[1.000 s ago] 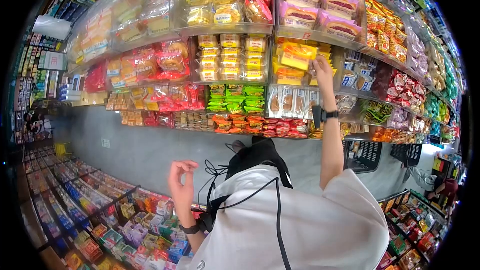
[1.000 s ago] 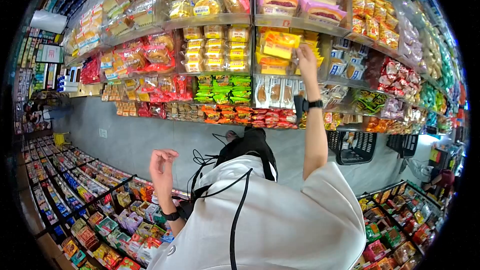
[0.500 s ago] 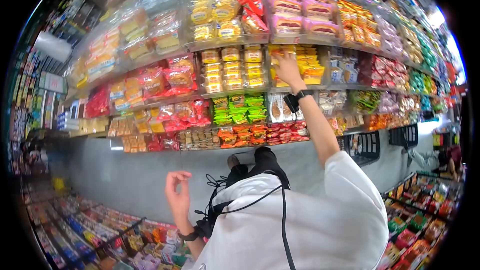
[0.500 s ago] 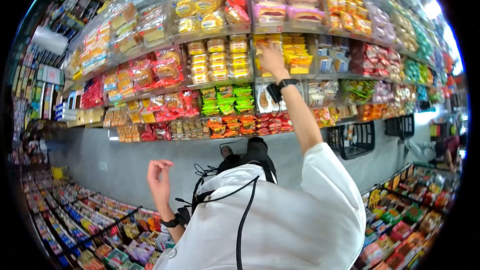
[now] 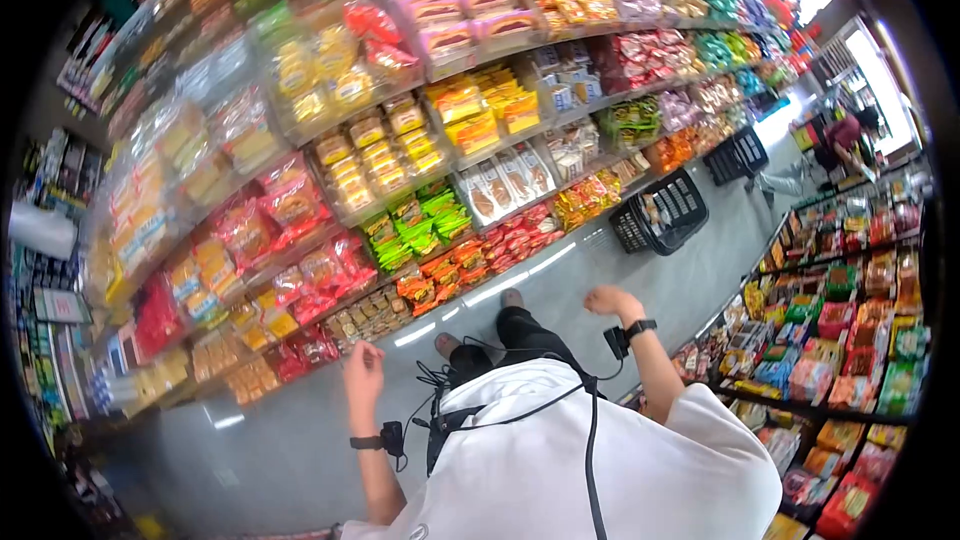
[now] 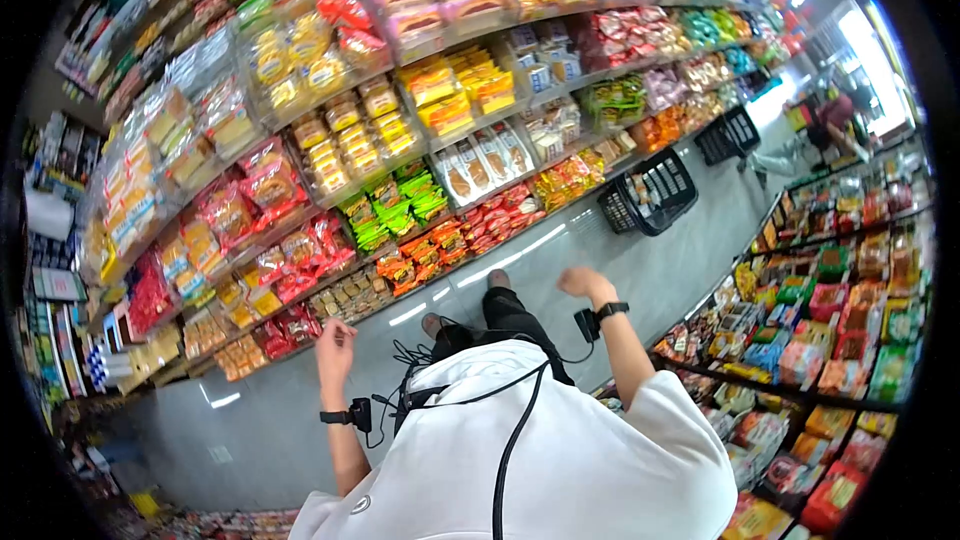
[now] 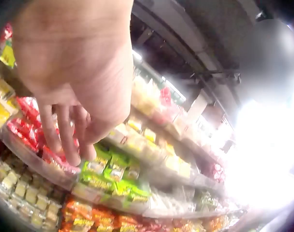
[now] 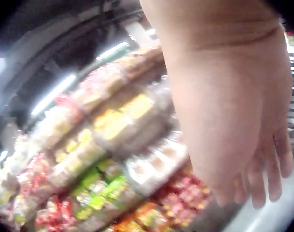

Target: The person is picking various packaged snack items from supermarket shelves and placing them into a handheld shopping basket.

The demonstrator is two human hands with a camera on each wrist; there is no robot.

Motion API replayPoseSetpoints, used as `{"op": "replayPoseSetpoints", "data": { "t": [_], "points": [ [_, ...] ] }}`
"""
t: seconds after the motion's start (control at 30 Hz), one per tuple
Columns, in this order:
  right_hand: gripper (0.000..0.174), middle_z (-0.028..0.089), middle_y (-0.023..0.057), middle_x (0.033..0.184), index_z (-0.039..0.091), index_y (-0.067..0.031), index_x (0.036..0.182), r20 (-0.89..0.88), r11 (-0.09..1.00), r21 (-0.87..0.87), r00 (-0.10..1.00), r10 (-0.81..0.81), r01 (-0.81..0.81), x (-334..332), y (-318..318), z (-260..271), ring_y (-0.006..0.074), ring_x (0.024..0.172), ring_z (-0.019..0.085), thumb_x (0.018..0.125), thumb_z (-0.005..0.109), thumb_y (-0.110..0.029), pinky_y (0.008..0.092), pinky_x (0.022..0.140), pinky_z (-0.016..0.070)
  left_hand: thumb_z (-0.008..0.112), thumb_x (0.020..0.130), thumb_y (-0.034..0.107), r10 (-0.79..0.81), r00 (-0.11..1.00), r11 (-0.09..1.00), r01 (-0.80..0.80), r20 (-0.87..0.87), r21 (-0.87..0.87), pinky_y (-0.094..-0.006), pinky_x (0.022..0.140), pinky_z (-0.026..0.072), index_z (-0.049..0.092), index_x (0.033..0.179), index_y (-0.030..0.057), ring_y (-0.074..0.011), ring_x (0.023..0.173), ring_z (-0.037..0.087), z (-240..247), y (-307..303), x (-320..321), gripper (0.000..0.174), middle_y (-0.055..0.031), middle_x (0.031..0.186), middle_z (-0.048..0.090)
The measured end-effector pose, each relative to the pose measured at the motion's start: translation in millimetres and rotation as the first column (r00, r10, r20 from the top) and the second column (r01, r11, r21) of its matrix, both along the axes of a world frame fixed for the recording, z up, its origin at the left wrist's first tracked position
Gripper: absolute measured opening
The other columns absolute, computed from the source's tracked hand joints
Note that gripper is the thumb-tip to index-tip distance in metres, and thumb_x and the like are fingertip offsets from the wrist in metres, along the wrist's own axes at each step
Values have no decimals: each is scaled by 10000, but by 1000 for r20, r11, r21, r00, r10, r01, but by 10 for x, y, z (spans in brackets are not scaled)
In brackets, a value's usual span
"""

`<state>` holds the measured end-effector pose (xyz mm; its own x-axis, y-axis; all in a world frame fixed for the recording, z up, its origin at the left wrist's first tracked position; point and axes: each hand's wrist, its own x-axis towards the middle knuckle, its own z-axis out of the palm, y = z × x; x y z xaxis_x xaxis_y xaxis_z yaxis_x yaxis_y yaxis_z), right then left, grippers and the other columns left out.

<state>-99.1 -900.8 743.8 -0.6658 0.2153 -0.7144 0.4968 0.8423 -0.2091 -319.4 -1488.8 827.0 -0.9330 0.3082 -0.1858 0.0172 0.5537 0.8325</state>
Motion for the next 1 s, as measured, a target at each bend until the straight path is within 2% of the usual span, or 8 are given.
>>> {"op": "replayPoseSetpoints", "data": {
  "t": [0.07, 0.13, 0.2, 0.27, 0.47, 0.63, 0.77, 1.0],
  "points": [
    [344, 825, 148, 1064, 799, -62, 1144, 64, 944, -131, 952, -298, 304, 945, 121, -732, 277, 951, 792, 1027, 592, -311, 441, 846, 617, 626, 1000, 30, -79, 997, 992, 81, 27, -97, -407, 806, 571, 560, 1017, 78, -277, 873, 766, -456, 12, 76, 83, -88, 930, 793],
    [335, 834, 111, 1070, 780, -35, 1169, 90, 504, -357, 566, -820, 786, 1724, -146, -993, 317, 894, 781, 1012, 621, -283, 434, 848, 624, 643, 991, 59, -155, 985, 980, 163, 71, -114, -412, 796, 573, 563, 1017, 91, -301, 866, 781, -1001, -8, 173, 90, -83, 911, 805],
    [294, 831, 99, 1132, 792, -32, 1155, 150, 436, -633, 655, -741, 639, 3166, 17, -2595, 219, 925, 790, 1052, 582, -210, 404, 786, 622, 667, 977, 86, -185, 966, 973, 206, 182, -108, -421, 770, 577, 564, 1028, 88, -312, 890, 794, -1432, -16, 363, 116, -90, 890, 808],
    [289, 815, 136, 1011, 778, -2, 1160, 521, -179, -617, 227, -823, 766, 3647, -411, -2716, 328, 850, 774, 1031, 578, -166, 489, 765, 634, 668, 953, 82, -177, 939, 981, 194, 295, -28, -441, 735, 578, 572, 987, 53, -286, 857, 787, -2051, -130, 613, 106, -144, 844, 770],
    [259, 723, 76, 828, 785, -7, 1105, 268, 47, -568, 239, -933, 822, 3755, -961, -2179, 198, 665, 650, 1040, 612, -189, 368, 594, 532, 523, 989, 109, -132, 821, 912, 320, 555, -256, -395, 624, 616, 702, 1093, -16, -287, 760, 783, -2105, 259, 1436, 242, -201, 949, 806],
    [316, 749, 31, 886, 821, -81, 1078, 367, -76, -506, 135, -920, 859, 4291, -443, -2692, 164, 796, 694, 1089, 560, -260, 359, 683, 573, 536, 979, 90, -318, 748, 759, 569, 582, -317, -400, 631, 620, 679, 1081, 15, -286, 791, 775, -1808, 917, 1753, 191, -208, 998, 795],
    [348, 809, 107, 1048, 712, -69, 1252, 483, -168, -485, 103, -869, 858, 4418, 462, -2591, 250, 796, 760, 1115, 441, -239, 335, 605, 547, 450, 970, 66, -29, 804, 999, 48, 593, -16, -390, 626, 609, 491, 1031, 95, -323, 786, 774, -2130, 1087, 2027, 79, -245, 958, 777],
    [312, 807, 62, 1049, 713, -79, 1197, 202, -96, -590, 32, -979, 802, 4322, 1915, -1885, 186, 873, 763, 1105, 481, -266, 321, 723, 552, 426, 955, 79, -69, 804, 946, 242, 591, -218, -409, 647, 587, 515, 1053, 79, -328, 855, 775, -1883, 2311, 2038, 132, -233, 969, 783]
  ]
}}
